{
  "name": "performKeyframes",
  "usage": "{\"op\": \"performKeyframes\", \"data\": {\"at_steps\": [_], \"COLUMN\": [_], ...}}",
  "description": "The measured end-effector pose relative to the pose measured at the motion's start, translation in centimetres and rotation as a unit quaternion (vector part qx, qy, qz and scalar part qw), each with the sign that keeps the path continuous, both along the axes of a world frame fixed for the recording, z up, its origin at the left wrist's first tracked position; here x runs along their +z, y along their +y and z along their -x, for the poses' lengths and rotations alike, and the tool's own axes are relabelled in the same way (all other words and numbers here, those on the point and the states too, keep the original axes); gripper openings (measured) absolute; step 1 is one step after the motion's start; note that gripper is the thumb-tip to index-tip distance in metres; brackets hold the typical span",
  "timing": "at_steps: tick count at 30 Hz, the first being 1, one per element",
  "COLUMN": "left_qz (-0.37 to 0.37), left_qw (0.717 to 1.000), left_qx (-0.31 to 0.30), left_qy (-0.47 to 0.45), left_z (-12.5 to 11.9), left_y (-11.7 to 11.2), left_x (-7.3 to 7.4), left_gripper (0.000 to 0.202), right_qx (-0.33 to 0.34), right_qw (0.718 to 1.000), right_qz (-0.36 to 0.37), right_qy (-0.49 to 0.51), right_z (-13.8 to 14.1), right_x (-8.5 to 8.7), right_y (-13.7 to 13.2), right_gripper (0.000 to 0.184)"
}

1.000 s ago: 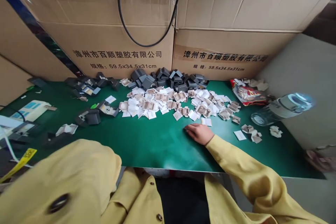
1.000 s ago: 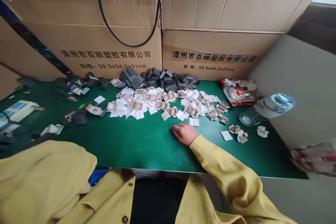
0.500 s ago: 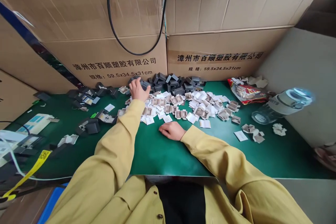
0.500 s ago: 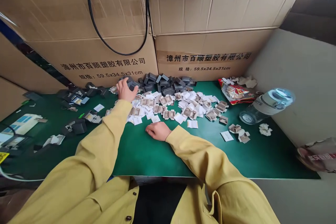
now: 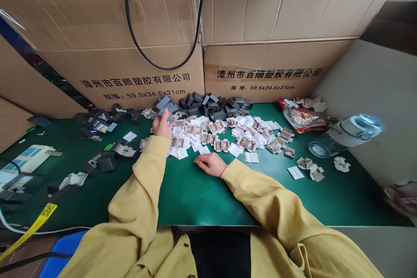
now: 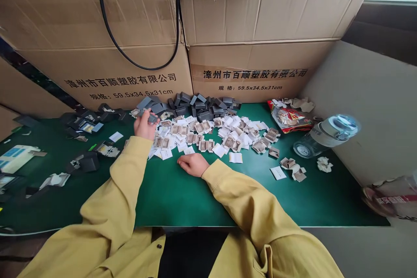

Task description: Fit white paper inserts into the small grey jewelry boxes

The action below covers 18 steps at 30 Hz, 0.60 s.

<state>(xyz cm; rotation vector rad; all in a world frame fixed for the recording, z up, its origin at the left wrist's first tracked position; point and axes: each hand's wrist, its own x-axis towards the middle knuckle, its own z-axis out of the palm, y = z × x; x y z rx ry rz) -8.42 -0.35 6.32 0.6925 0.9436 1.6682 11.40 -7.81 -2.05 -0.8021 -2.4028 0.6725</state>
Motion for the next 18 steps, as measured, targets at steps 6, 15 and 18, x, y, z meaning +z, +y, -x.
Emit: {"op": "performKeyframes", "data": {"at_steps": [6,15,18], "left_qz": [0.043,0.069,0.071], "left_qw": [0.977,0.930,0.931], "left_qx": [-0.063,-0.156,-0.171], "left_qy": [-0.198,-0.324,-0.315], "left_z": [-5.3,-4.6,-4.6], "left_y": [-4.3,-5.5,-4.7], "left_x": [-3.1,-4.2,-4.4], "left_gripper": [0.032,0.058,0.058], "right_qx": [-0.234,-0.309,-0.251], "right_qw": [0.972,0.949,0.964], "right_qz": [0.017,-0.031,-0.053], "right_qy": [0.003,-0.049,-0.070], "right_z": [-0.2,-0.6,-0.8], "right_x": [0.0,1.1,1.3], "right_y": [0.8,4.1,3.9], "right_gripper": [0.028,0.027,0.027]}}
